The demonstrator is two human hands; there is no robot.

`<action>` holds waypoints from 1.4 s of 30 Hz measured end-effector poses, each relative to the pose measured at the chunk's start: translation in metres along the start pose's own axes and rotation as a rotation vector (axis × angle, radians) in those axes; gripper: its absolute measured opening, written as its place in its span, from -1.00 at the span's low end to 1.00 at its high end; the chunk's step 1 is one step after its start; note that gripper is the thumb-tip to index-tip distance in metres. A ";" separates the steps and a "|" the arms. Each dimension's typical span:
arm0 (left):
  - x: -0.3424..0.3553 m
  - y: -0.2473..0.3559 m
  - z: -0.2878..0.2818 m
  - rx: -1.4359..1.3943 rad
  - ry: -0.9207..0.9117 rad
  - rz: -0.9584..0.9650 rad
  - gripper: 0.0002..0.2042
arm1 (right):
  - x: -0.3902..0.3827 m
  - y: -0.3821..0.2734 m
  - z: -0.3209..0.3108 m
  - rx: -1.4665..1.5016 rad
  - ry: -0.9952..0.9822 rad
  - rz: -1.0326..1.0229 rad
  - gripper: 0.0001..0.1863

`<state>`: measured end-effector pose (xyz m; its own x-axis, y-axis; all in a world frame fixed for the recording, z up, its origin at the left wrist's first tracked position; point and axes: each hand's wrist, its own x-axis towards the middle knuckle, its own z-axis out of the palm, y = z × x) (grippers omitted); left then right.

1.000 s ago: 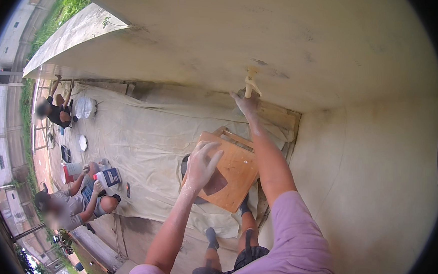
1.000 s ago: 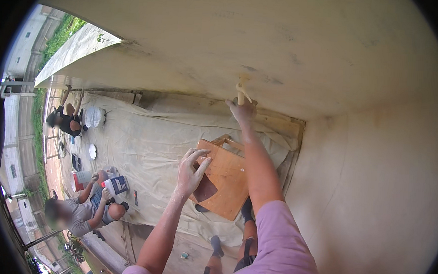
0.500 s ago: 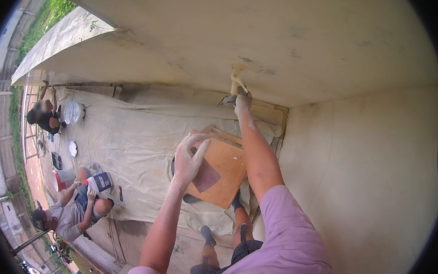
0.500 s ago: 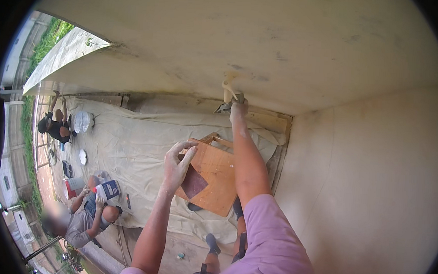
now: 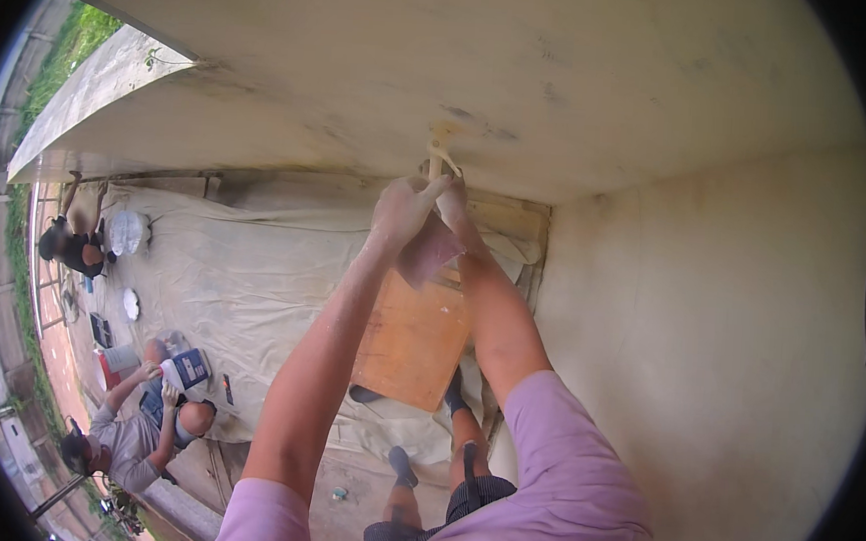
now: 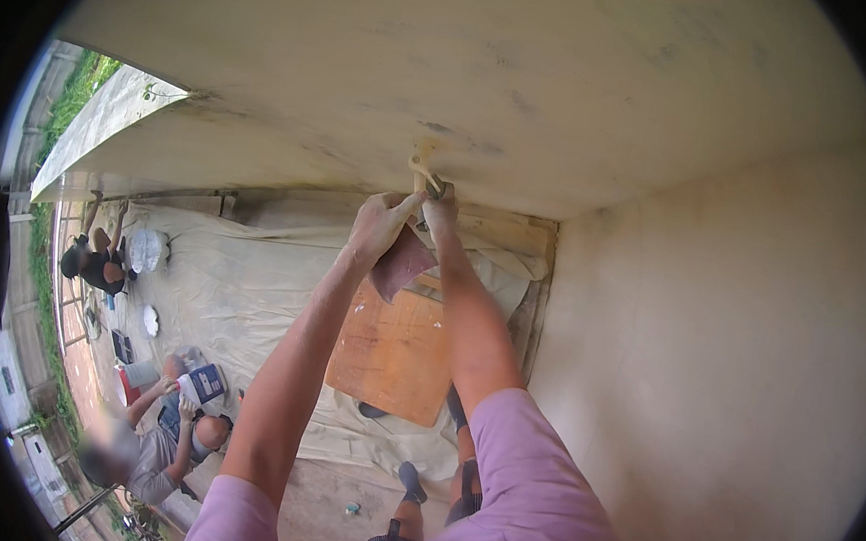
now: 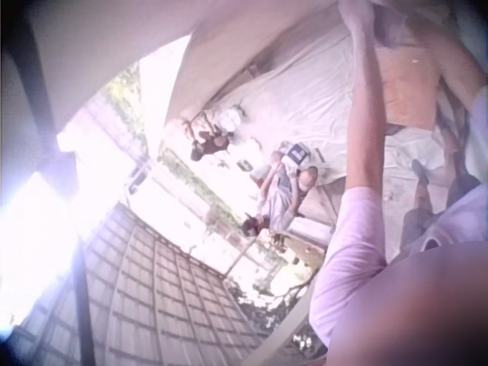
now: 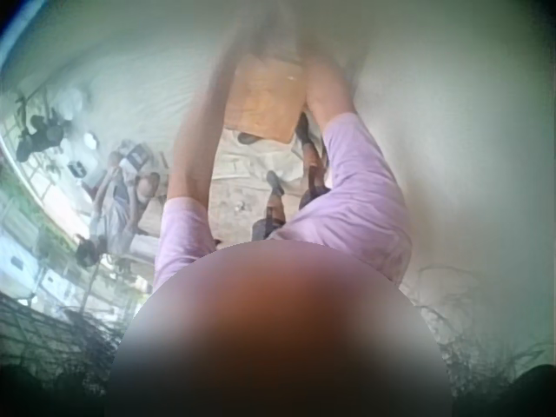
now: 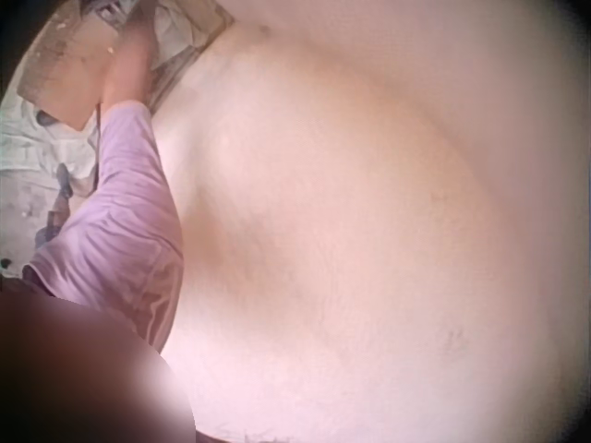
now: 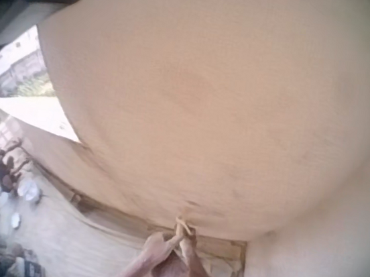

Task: The person wipes a light-colored exterior wall with a cloth, focusing on the area around a window frame and the lower wall sections. They repeatedly rub and wipe the surface, occasionally moving to different spots along the wall.

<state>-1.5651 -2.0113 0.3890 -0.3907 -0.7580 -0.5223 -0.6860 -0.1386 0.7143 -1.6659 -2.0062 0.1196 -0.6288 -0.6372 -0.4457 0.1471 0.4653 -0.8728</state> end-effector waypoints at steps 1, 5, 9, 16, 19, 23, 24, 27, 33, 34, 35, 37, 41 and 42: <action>-0.002 -0.013 -0.004 0.064 0.063 -0.027 -0.43 | -0.022 -0.010 0.010 -0.030 -0.034 0.036 -0.47; 0.010 -0.004 0.003 0.184 0.089 -0.064 -0.48 | -0.025 -0.024 -0.011 -0.217 -0.118 0.016 -0.51; 0.019 0.012 0.014 0.142 0.172 -0.033 -0.53 | -0.018 -0.014 -0.030 -0.007 0.084 -0.033 -0.57; 0.013 0.030 0.014 0.280 0.215 -0.087 -0.59 | -0.023 -0.005 -0.082 0.682 -0.024 0.255 -0.68; 0.021 0.034 0.016 0.458 0.251 -0.011 -0.62 | -0.002 0.033 -0.111 0.623 0.099 0.222 -0.62; 0.010 0.027 -0.005 0.686 0.120 0.009 -0.56 | -0.018 0.052 -0.114 0.621 0.125 0.225 -0.60; 0.003 0.031 -0.008 0.659 0.168 0.011 -0.56 | -0.017 0.059 -0.120 0.661 0.127 0.188 -0.59; -0.020 0.042 -0.009 0.515 0.243 0.087 -0.55 | 0.015 0.091 -0.152 0.476 0.314 0.172 -0.54; -0.153 -0.124 -0.017 0.077 0.214 -0.046 -0.63 | -0.043 0.033 -0.156 0.192 0.467 0.321 -0.48; -0.184 -0.148 -0.014 0.085 0.196 -0.109 -0.62 | -0.046 0.027 -0.165 0.177 0.442 0.267 -0.49; -0.216 -0.163 -0.014 0.112 0.167 -0.163 -0.64 | -0.049 0.024 -0.176 0.157 0.420 0.215 -0.50; -0.288 -0.213 -0.012 0.202 0.133 -0.278 -0.66 | -0.058 0.017 -0.188 0.066 0.409 0.116 -0.54; -0.416 -0.271 -0.022 0.243 0.125 -0.520 -0.65 | -0.072 0.002 -0.214 0.410 0.199 0.097 -0.62; -0.442 -0.288 -0.025 0.225 0.152 -0.566 -0.64 | -0.075 -0.002 -0.220 0.654 0.061 0.136 -0.63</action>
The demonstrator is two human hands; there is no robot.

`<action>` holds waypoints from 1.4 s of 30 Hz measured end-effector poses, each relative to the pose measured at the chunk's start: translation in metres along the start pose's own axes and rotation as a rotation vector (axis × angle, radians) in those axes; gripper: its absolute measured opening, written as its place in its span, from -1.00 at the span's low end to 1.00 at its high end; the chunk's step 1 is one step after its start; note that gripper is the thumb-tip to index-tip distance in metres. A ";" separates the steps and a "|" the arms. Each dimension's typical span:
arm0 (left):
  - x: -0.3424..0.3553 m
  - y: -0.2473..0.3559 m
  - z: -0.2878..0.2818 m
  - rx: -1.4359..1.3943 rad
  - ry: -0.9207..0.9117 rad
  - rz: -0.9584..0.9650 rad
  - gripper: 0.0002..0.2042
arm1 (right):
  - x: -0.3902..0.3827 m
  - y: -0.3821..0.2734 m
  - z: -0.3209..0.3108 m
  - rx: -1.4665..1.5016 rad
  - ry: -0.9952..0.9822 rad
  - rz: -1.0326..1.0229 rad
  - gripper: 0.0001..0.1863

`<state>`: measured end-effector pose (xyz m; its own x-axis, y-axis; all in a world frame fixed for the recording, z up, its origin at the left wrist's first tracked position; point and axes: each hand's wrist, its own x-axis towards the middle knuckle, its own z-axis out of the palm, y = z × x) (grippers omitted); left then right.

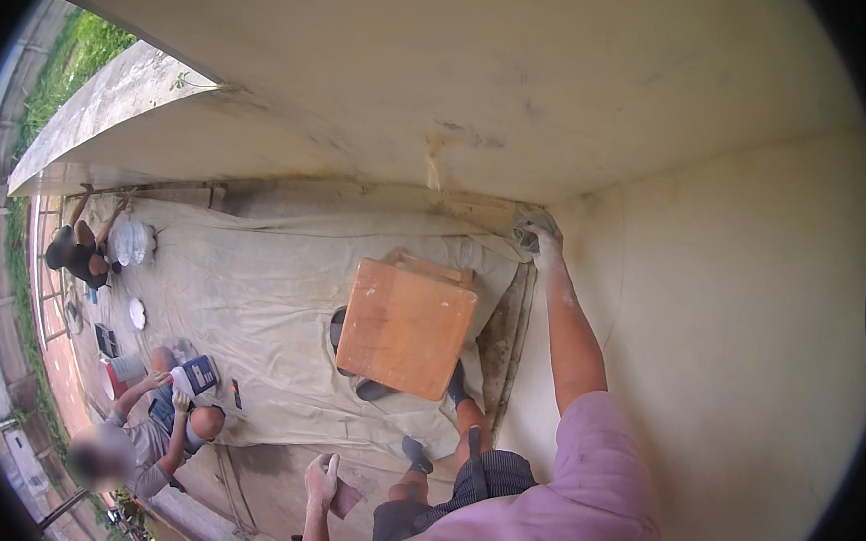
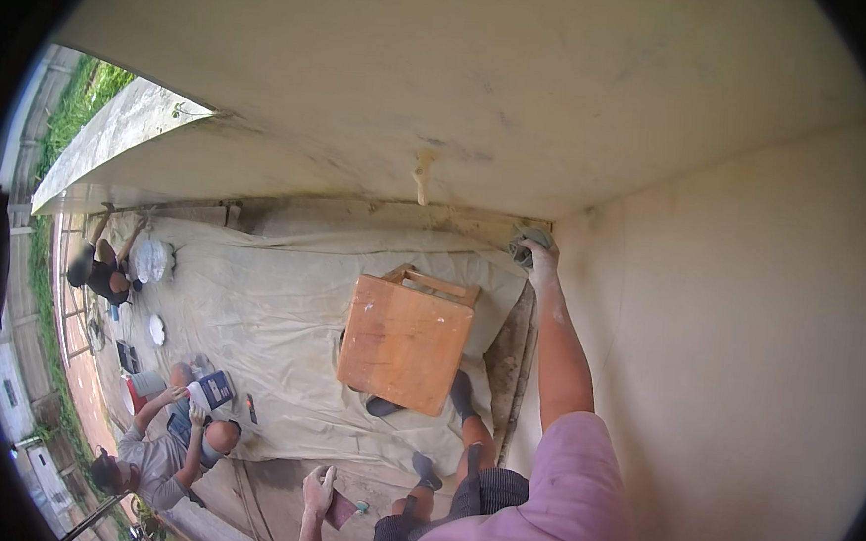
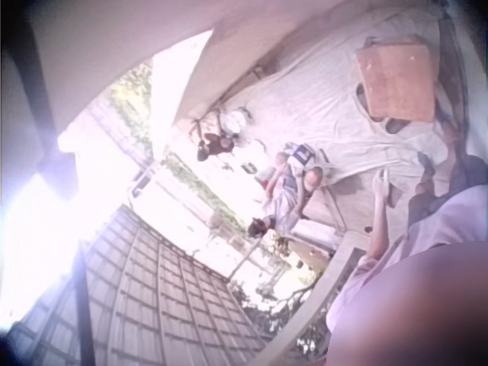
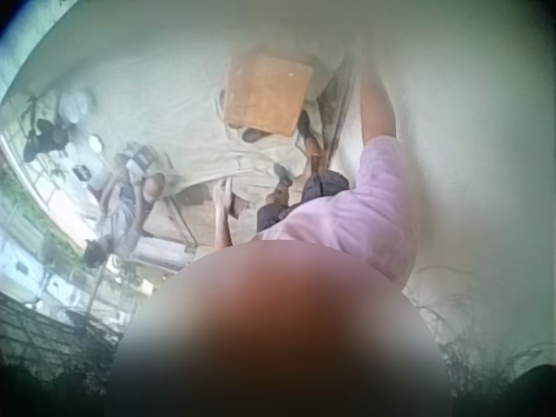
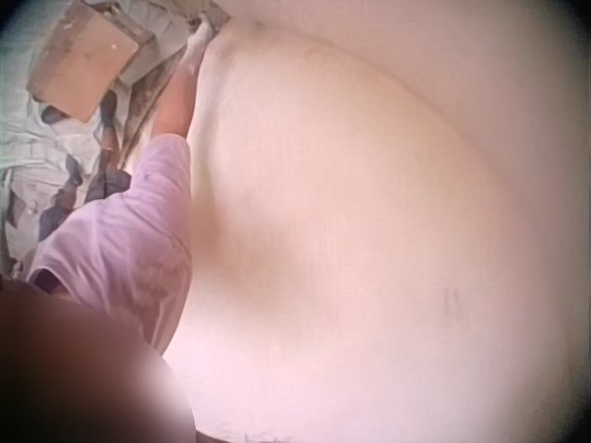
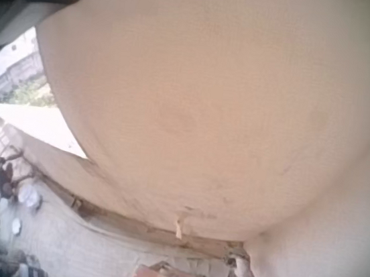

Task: The person wipes a light-colored exterior wall with a cloth, focusing on the area around a window frame and the lower wall sections. They repeatedly rub and wipe the surface, occasionally moving to different spots along the wall.

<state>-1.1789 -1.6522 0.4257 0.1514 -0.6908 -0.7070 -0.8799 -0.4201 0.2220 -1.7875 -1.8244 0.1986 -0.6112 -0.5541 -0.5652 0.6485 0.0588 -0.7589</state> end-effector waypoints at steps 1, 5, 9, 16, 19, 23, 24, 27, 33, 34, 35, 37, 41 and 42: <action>-0.009 -0.027 -0.002 -0.042 0.026 -0.045 -0.64 | 0.001 -0.003 -0.010 0.067 -0.029 0.080 -0.64; -0.036 -0.066 -0.014 -0.155 0.155 -0.201 -0.65 | -0.004 -0.008 -0.022 0.067 0.154 -0.026 -0.68; -0.059 -0.072 -0.022 -0.198 0.226 -0.208 -0.65 | -0.004 0.004 -0.028 0.199 0.311 -0.198 -0.72; -0.090 -0.082 -0.014 -0.193 0.198 -0.231 -0.67 | -0.003 0.005 -0.031 0.084 0.548 -0.168 -0.82; -0.093 -0.093 -0.009 -0.162 0.183 -0.216 -0.68 | -0.017 -0.019 -0.016 0.222 0.586 -0.154 -0.85; -0.113 -0.107 0.002 -0.168 0.163 -0.294 -0.67 | -0.024 -0.029 -0.005 0.204 0.499 -0.229 -0.92; -0.110 -0.109 0.000 -0.170 0.155 -0.294 -0.67 | -0.028 -0.036 -0.008 0.195 0.497 -0.284 -0.93; -0.107 -0.110 -0.007 -0.162 0.152 -0.283 -0.66 | -0.012 -0.048 -0.013 0.231 0.324 -0.270 -0.83; -0.099 -0.105 -0.018 -0.180 0.237 -0.231 -0.66 | 0.013 -0.045 -0.015 0.147 0.066 -0.121 -0.62; -0.097 -0.100 -0.020 -0.191 0.254 -0.221 -0.66 | 0.015 -0.047 -0.017 0.160 0.145 -0.063 -0.60; -0.094 -0.097 -0.021 -0.192 0.261 -0.205 -0.66 | 0.015 -0.049 -0.020 0.171 0.223 -0.006 -0.56; -0.103 -0.095 -0.020 -0.194 0.290 -0.203 -0.66 | 0.007 -0.045 -0.011 0.190 0.277 0.033 -0.53; -0.113 -0.089 -0.020 -0.168 0.270 -0.246 -0.67 | 0.013 -0.041 -0.016 0.300 0.204 -0.022 -0.59; -0.111 -0.094 -0.017 -0.161 0.259 -0.249 -0.67 | 0.018 -0.040 -0.022 0.342 0.189 -0.016 -0.61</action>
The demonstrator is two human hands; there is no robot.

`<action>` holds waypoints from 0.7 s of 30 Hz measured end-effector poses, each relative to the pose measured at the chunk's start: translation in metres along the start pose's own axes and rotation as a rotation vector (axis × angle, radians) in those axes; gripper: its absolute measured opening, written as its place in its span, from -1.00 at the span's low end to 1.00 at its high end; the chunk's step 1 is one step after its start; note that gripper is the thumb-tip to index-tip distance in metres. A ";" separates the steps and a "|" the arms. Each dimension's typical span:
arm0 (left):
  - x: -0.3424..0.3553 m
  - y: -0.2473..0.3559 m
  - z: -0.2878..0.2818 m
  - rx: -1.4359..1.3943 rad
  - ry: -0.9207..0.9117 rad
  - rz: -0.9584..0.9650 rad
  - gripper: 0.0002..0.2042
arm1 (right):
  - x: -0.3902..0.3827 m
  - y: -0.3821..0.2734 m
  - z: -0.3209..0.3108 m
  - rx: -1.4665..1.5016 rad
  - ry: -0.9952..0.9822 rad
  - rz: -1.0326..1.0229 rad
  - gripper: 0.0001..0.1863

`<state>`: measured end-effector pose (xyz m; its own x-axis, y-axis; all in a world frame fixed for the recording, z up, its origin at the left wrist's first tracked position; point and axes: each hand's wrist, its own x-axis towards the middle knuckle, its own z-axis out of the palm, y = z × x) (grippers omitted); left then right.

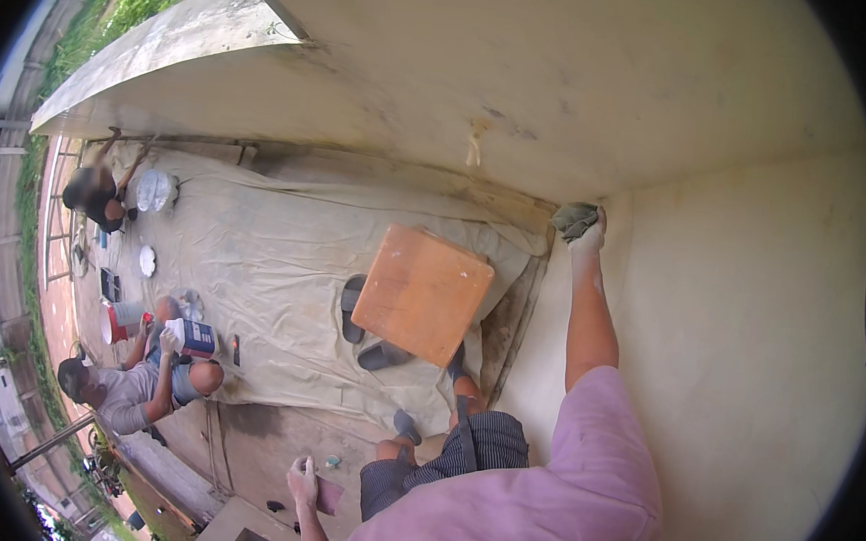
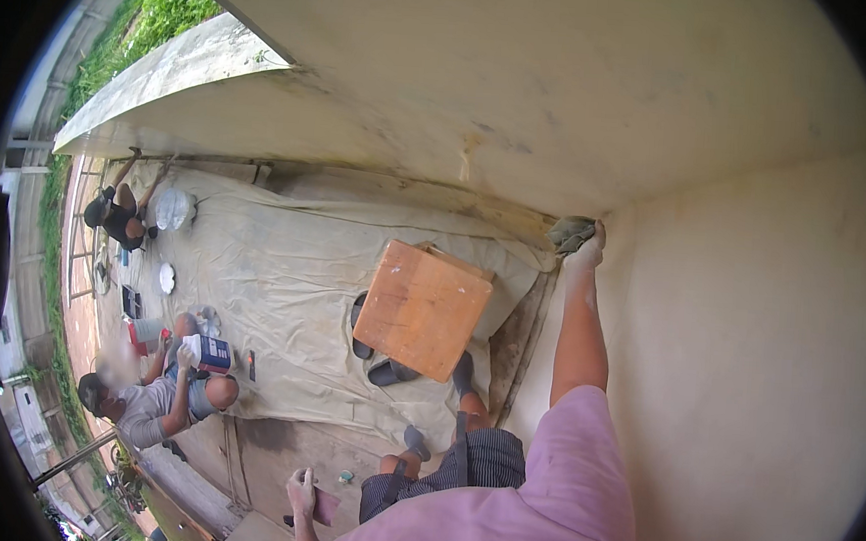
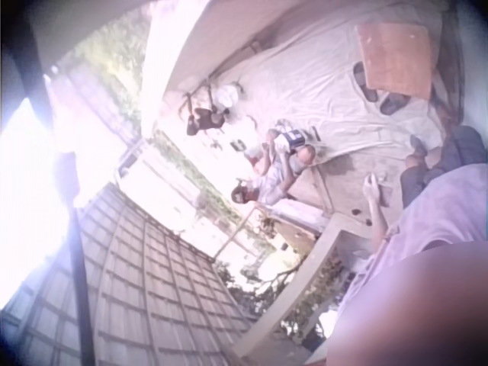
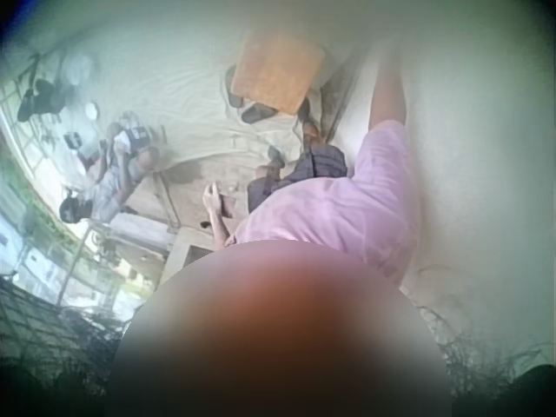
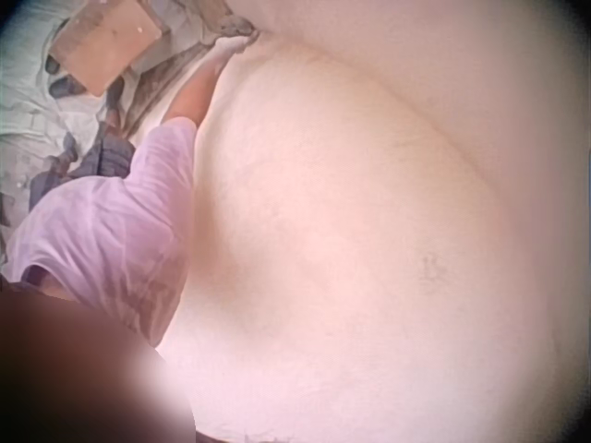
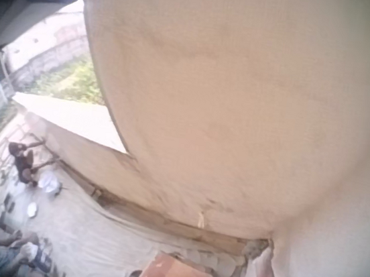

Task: The person wipes a light-colored exterior wall with a cloth, focusing on the area around a window frame and the lower wall sections. They repeatedly rub and wipe the surface, occasionally moving to different spots along the wall.

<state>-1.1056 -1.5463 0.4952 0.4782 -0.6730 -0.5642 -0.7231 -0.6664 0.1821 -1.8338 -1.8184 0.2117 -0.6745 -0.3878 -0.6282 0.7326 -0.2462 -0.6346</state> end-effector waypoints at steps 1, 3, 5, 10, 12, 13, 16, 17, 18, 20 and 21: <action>0.003 -0.003 0.002 0.010 -0.010 -0.002 -0.67 | 0.007 0.000 -0.003 0.003 0.017 -0.024 -0.64; 0.003 -0.008 0.006 0.022 -0.036 -0.028 -0.66 | 0.013 0.003 -0.004 0.001 0.056 -0.063 -0.69; -0.005 -0.013 0.008 0.033 -0.040 -0.052 -0.66 | 0.002 0.007 0.003 0.005 0.104 -0.039 -0.62; -0.002 0.001 0.008 0.031 -0.038 -0.065 -0.68 | -0.011 -0.009 0.010 0.031 -0.028 0.045 -0.51; 0.002 -0.014 0.011 -0.042 0.026 0.120 -0.68 | -0.039 -0.007 0.013 0.081 -0.199 0.144 -0.33; 0.014 -0.013 0.018 -0.050 0.033 0.171 -0.68 | -0.049 -0.008 0.011 0.120 -0.194 0.167 -0.31; 0.054 0.080 0.034 -0.257 -0.142 0.069 -0.68 | -0.075 -0.019 -0.010 0.201 -0.042 0.133 -0.33; 0.065 0.102 0.047 -0.309 -0.200 0.091 -0.68 | -0.082 -0.014 -0.023 0.213 -0.088 0.118 -0.36; 0.080 0.119 0.065 -0.359 -0.261 0.114 -0.67 | -0.089 -0.006 -0.037 0.209 -0.077 0.130 -0.37; 0.106 0.162 0.103 -0.405 -0.377 0.249 -0.60 | -0.107 0.008 -0.066 0.195 -0.049 0.137 -0.40; 0.112 0.190 0.117 -0.387 -0.440 0.256 -0.59 | -0.117 0.012 -0.079 0.191 -0.007 0.179 -0.42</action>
<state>-1.2478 -1.7112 0.3726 0.0048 -0.6865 -0.7271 -0.5156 -0.6247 0.5864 -1.7530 -1.7055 0.2422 -0.5324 -0.4460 -0.7194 0.8446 -0.3361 -0.4168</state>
